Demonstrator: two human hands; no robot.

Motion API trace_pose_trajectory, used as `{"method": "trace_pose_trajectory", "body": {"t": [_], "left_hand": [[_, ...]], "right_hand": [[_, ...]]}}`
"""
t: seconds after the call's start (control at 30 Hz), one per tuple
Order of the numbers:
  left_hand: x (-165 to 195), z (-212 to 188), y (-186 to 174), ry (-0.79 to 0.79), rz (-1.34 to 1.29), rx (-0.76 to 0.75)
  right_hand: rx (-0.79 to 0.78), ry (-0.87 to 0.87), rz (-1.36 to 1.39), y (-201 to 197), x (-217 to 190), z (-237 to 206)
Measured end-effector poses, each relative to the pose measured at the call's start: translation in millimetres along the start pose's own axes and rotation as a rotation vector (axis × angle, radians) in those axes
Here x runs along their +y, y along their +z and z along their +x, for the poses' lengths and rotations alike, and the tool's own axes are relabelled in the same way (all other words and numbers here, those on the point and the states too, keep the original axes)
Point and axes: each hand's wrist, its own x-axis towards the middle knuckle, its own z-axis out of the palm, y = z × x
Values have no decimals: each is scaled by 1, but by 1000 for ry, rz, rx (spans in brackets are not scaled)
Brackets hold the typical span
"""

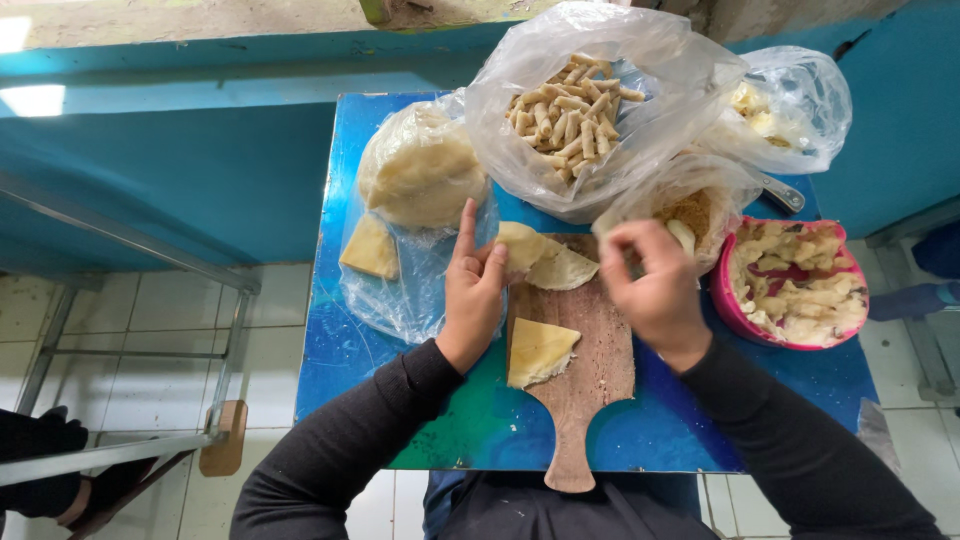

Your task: The person presses a piece of dough flat on a small wooden board, spoons brown filling from a bag onto the dough, folds and pinches the dough closed around the filling, and places the finished piece into a pink bowl with other completed pieces, repeating the cycle.

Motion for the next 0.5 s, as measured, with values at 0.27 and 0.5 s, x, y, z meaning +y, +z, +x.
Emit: {"method": "trace_pose_trajectory", "body": {"t": [0.27, 0.5], "left_hand": [[3, -2, 3, 122, 27, 62], [4, -1, 5, 57, -1, 72]], "right_hand": [[-262, -233, -150, 15, -25, -10], [-292, -258, -143, 15, -28, -12]]}}
